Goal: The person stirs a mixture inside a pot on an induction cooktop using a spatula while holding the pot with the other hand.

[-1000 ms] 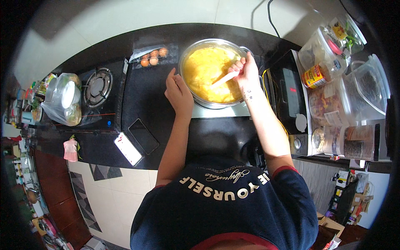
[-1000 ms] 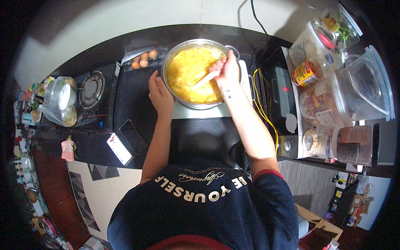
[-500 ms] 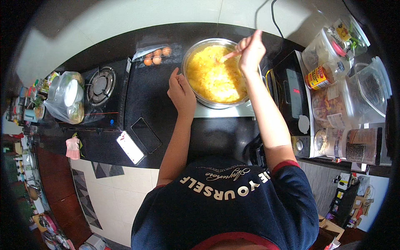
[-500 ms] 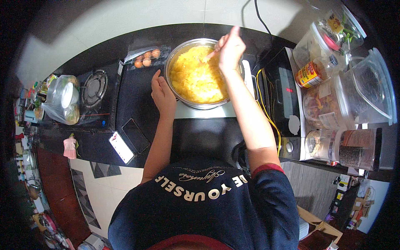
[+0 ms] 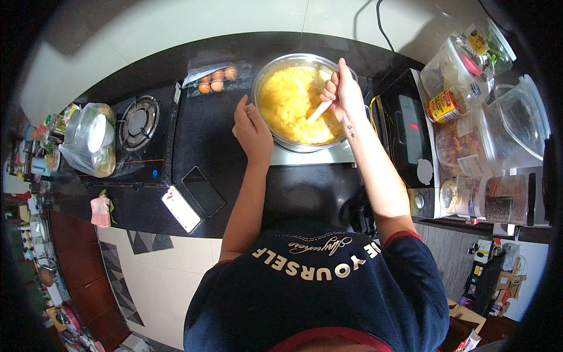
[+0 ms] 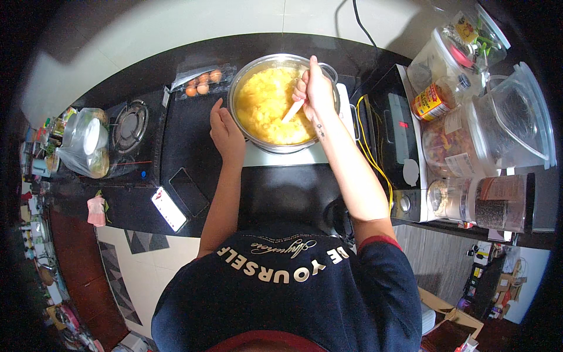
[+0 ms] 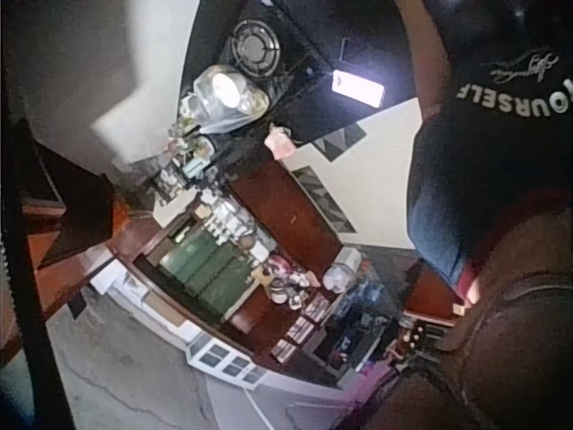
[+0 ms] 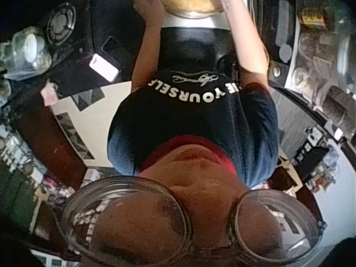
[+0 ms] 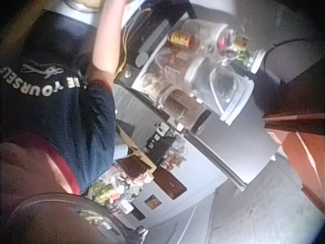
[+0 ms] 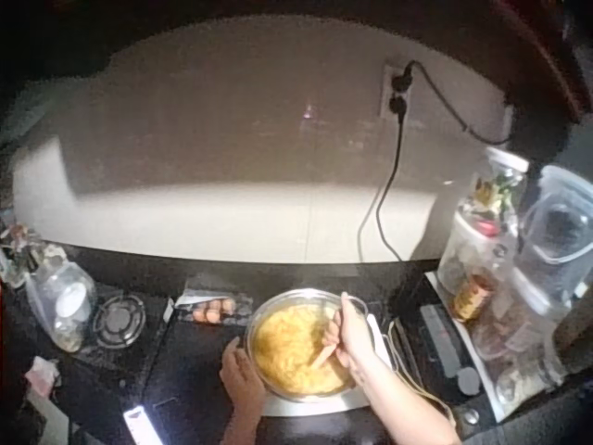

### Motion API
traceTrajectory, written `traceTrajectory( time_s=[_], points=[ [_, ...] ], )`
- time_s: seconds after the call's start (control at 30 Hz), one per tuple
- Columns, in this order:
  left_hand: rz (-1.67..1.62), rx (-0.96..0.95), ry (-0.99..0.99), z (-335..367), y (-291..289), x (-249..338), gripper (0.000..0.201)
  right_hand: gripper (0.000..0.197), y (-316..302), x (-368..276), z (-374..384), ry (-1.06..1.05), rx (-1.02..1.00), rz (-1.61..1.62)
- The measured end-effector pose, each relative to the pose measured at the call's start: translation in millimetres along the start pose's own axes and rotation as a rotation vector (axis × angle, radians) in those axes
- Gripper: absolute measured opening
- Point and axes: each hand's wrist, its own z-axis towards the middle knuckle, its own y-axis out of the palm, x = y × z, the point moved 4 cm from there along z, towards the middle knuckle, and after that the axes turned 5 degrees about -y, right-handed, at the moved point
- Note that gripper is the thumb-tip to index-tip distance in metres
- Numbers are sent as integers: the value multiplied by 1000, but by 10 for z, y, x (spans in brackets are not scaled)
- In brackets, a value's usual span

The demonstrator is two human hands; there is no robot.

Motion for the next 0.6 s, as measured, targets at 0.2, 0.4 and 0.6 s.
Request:
traceTrajectory(
  time_s=[0.2, 0.4, 0.6],
  points=[
    [11, 20, 22, 0, 20, -19, 34, 50, -207, 73, 78, -20, 170, 307],
    [33, -22, -20, -9, 11, -38, 35, 52, -228, -225, 166, -333, 258, 357],
    [53, 1, 1, -6, -8, -20, 36, 55, 192, -442, 222, -585, 163, 109]
  ],
)
